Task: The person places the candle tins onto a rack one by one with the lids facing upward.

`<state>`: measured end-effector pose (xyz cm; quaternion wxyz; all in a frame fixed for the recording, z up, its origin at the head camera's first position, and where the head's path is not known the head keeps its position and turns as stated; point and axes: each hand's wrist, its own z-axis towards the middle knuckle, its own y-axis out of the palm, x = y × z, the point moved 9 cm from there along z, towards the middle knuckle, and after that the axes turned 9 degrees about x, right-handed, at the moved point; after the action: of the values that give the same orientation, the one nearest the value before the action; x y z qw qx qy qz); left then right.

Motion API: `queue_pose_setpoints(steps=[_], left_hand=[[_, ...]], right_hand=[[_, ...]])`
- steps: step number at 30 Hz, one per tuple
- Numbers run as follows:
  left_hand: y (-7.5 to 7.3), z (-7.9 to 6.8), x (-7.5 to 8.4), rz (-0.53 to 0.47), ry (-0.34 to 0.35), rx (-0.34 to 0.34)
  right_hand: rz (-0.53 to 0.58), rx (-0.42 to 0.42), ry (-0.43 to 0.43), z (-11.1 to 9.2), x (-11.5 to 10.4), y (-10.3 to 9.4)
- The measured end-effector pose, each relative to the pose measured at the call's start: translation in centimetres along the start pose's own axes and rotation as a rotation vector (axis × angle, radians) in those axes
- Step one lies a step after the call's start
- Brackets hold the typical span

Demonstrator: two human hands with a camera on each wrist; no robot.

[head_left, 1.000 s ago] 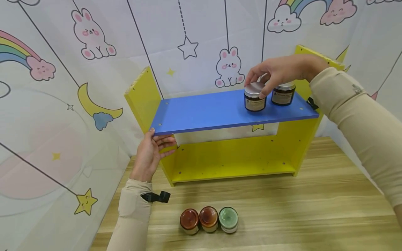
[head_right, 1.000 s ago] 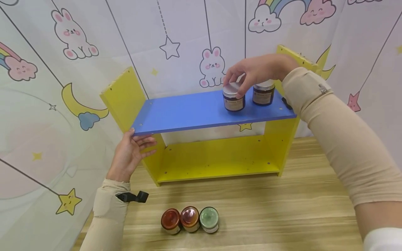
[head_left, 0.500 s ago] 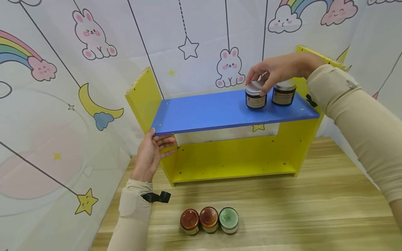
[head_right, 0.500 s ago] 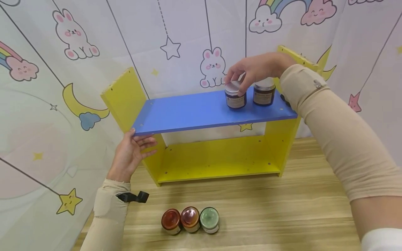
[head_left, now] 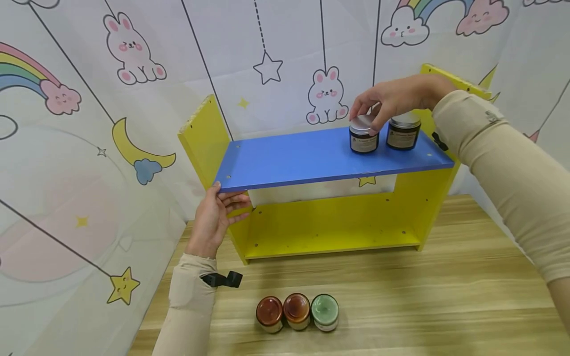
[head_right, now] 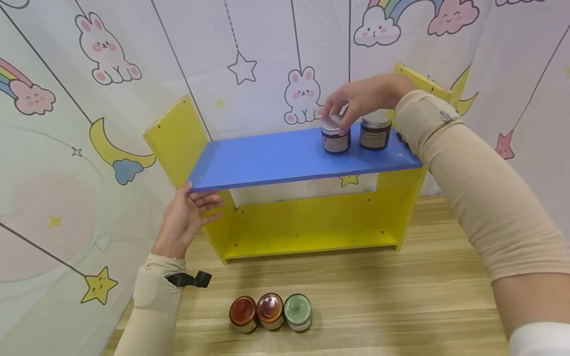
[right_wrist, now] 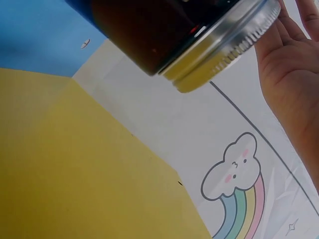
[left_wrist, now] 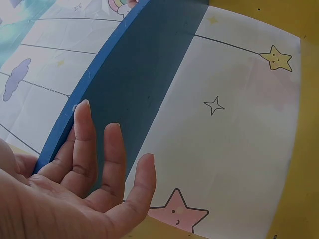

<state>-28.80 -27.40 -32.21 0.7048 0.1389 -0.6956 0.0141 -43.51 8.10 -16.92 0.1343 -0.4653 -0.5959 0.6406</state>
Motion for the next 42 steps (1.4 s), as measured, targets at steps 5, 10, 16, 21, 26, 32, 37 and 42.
queue_pose_setpoints(steps=[5, 10, 16, 21, 26, 32, 37, 42], left_hand=[[0.02, 0.04, 0.03, -0.001, 0.001, -0.001], [0.03, 0.03, 0.04, -0.004, 0.001, -0.003], [-0.01, -0.04, -0.03, 0.001, -0.001, 0.0], [-0.07, -0.11, -0.13, 0.003, -0.002, 0.002], [-0.08, -0.14, -0.12, 0.007, 0.001, 0.0], [-0.07, -0.12, -0.09, 0.005, 0.0, 0.0], [-0.07, -0.05, -0.05, 0.001, -0.002, 0.004], [-0.03, 0.01, -0.01, -0.001, -0.004, 0.006]], right_hand=[[0.017, -0.003, 0.005, 0.05, 0.19, 0.02], [0.025, -0.007, 0.006, 0.1, 0.38, 0.13], [0.047, -0.04, 0.016, 0.03, 0.55, 0.45], [0.048, -0.051, 0.018, 0.03, 0.68, 0.59], [0.037, -0.047, 0.014, 0.02, 0.66, 0.54], [0.02, -0.047, 0.014, -0.13, 0.67, 0.43], [0.003, -0.052, 0.014, -0.25, 0.69, 0.3], [-0.006, -0.038, -0.004, -0.62, 0.51, 0.22]])
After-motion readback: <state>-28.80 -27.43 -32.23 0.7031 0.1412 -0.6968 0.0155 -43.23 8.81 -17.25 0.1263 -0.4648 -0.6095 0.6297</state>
